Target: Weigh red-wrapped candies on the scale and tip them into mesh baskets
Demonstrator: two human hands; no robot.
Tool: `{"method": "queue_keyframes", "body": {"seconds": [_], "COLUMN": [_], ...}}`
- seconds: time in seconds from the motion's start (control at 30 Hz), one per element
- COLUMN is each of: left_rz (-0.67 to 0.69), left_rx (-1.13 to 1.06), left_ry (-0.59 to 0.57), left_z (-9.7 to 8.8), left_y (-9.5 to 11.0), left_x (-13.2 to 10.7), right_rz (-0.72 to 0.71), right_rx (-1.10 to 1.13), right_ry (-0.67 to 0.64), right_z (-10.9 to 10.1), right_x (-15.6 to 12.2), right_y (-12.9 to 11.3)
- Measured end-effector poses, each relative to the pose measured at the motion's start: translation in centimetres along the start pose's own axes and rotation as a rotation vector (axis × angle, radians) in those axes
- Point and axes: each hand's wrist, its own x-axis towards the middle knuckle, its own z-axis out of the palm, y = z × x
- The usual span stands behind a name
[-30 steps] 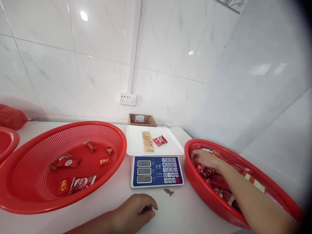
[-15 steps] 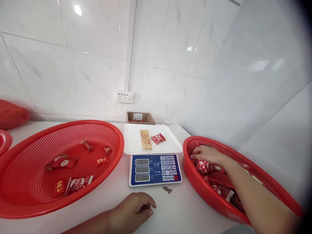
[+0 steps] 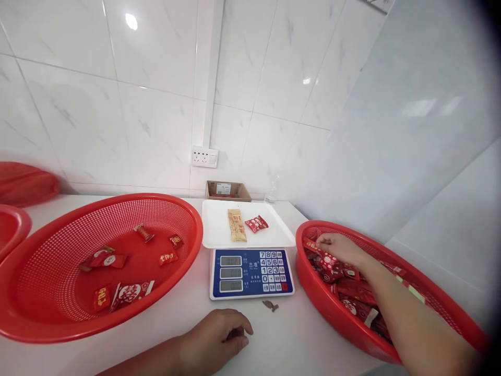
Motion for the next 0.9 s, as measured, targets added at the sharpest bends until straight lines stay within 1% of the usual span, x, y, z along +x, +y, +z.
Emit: {"method": "queue_keyframes", "body": {"seconds": [0.13, 0.27, 0.43, 0.53, 0.6, 0.63, 0.7, 0.77, 0.87, 0.9], "left_rz": [0.010, -0.005, -0.004, 0.015, 0.023, 0.024, 0.031, 0.055, 0.124, 0.146], "left_rx": [0.002, 0.002, 0.009, 0.027, 0.027, 0.026, 0.029, 0.033, 0.027, 0.025], "left_ry": [0.007, -0.001, 0.010, 0.020, 0.021, 0.020, 0.020, 0.011, -0.013, -0.016], "left_z": [-0.1, -0.1, 0.0, 0.1, 0.2, 0.2, 0.2, 0.1, 0.0, 0.0], "left_y": [0.2, 0.3, 0.2, -0.1, -0.4, -0.5, -0.6, -0.8, -1.3, -1.5], "left_x": [-0.1, -0.1, 0.0, 0.1, 0.2, 0.2, 0.3, 0.4, 0.8, 0.9], "right_rz": [0.017, 0.048, 0.089, 0.149, 0.172, 0.163, 0.113, 0.035, -0.140, -0.190], "right_rx": [0.120, 0.194, 0.329, 0.522, 0.625, 0.627, 0.547, 0.447, 0.313, 0.260], "right_ry": [0.109, 0.191, 0.311, 0.331, 0.288, 0.255, 0.163, 0.028, -0.225, -0.282], "right_z": [-0.4, -0.7, -1.1, -1.3, -1.4, -1.4, -1.4, -1.1, -0.1, 0.3], "right_x": [-0.3, -0.6, -1.1, -1.1, -0.8, -0.6, -0.1, 0.4, 1.3, 1.7], "right_y": [0.6, 0.0, -2.0, -3.8, -5.1, -5.8, -7.3, -9.0, -11.5, -12.2]}}
